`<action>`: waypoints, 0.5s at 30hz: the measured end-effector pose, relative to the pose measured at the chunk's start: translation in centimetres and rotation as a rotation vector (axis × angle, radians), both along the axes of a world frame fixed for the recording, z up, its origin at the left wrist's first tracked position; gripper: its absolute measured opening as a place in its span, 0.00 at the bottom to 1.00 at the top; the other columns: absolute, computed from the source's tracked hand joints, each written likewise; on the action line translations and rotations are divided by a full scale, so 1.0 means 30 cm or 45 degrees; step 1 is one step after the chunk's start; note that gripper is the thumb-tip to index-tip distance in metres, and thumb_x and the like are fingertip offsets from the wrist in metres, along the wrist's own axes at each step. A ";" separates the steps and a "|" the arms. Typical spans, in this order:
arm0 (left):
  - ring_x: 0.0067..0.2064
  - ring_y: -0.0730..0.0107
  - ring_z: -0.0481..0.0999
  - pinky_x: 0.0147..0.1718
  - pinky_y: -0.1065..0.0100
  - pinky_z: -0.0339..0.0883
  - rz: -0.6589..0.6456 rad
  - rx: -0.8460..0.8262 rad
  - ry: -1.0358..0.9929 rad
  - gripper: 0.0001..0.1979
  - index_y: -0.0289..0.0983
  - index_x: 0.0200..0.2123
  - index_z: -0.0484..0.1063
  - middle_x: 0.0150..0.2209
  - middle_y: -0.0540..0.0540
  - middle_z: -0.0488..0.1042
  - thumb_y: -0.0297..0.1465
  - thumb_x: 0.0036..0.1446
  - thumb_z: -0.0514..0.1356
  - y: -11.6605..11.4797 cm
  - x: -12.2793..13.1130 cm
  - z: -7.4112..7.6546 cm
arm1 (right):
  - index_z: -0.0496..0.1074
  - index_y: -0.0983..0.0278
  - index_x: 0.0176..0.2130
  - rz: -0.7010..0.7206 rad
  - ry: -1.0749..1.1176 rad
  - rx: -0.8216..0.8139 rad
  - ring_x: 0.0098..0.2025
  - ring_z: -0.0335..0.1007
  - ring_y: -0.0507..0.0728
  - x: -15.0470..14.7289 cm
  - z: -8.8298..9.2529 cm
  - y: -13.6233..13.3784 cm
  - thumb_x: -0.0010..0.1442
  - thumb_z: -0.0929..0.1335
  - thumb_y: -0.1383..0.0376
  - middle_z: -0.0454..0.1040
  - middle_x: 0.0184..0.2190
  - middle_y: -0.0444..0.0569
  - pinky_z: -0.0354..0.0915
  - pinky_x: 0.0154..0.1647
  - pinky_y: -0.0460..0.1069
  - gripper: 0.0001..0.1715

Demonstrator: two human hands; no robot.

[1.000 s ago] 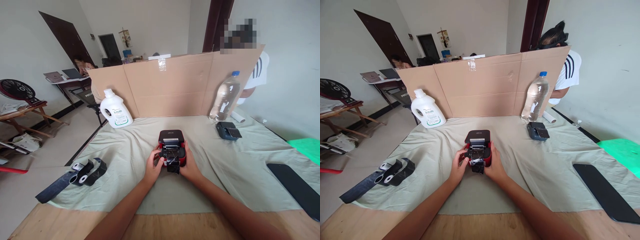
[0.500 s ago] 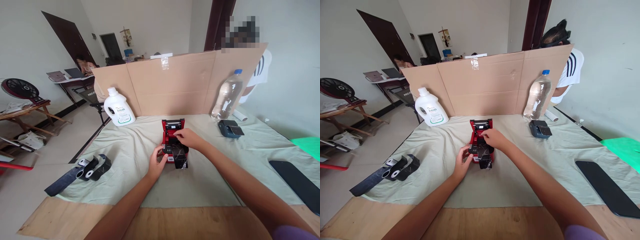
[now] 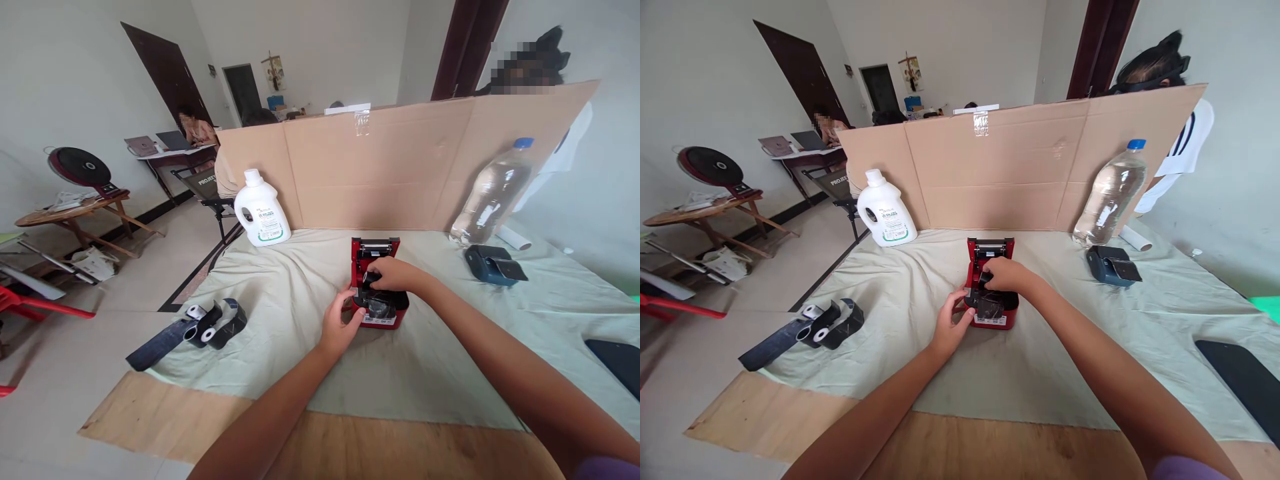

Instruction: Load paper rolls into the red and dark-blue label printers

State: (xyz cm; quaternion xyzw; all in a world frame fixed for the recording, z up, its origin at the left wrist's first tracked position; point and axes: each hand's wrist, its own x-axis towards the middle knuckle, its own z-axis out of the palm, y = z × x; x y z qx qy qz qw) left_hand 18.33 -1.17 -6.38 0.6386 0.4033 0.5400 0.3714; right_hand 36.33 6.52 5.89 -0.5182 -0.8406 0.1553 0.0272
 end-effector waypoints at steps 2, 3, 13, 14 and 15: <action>0.59 0.57 0.72 0.55 0.55 0.71 -0.004 0.000 -0.006 0.16 0.40 0.52 0.69 0.62 0.38 0.69 0.33 0.61 0.61 0.001 -0.001 -0.002 | 0.73 0.63 0.27 0.029 0.276 -0.055 0.27 0.66 0.54 0.032 0.030 -0.034 0.52 0.69 0.64 0.72 0.24 0.45 0.58 0.28 0.47 0.05; 0.60 0.57 0.72 0.55 0.54 0.71 -0.005 0.005 -0.014 0.17 0.40 0.53 0.69 0.62 0.38 0.68 0.33 0.61 0.61 0.002 -0.001 -0.006 | 0.73 0.63 0.27 0.014 0.405 -0.083 0.27 0.65 0.53 0.044 0.045 -0.054 0.54 0.68 0.63 0.71 0.23 0.43 0.57 0.28 0.47 0.07; 0.52 0.56 0.77 0.52 0.55 0.70 0.155 0.140 -0.302 0.17 0.37 0.46 0.74 0.49 0.39 0.78 0.43 0.64 0.56 0.040 -0.052 0.124 | 0.76 0.61 0.47 -0.289 1.075 -0.262 0.36 0.70 0.54 0.049 0.081 -0.183 0.58 0.64 0.63 0.75 0.34 0.46 0.64 0.28 0.45 0.19; 0.46 0.59 0.79 0.47 0.58 0.71 0.176 0.170 -0.359 0.17 0.36 0.43 0.75 0.44 0.40 0.79 0.43 0.66 0.54 0.061 -0.080 0.170 | 0.75 0.61 0.49 -0.284 1.096 -0.281 0.36 0.71 0.54 0.047 0.080 -0.192 0.58 0.64 0.63 0.75 0.35 0.46 0.65 0.29 0.45 0.20; 0.39 0.63 0.79 0.41 0.61 0.72 0.190 0.187 -0.430 0.18 0.35 0.41 0.74 0.38 0.41 0.80 0.42 0.67 0.52 0.083 -0.110 0.220 | 0.74 0.60 0.51 -0.281 1.122 -0.298 0.36 0.71 0.54 0.046 0.081 -0.200 0.58 0.65 0.64 0.75 0.35 0.46 0.66 0.30 0.45 0.22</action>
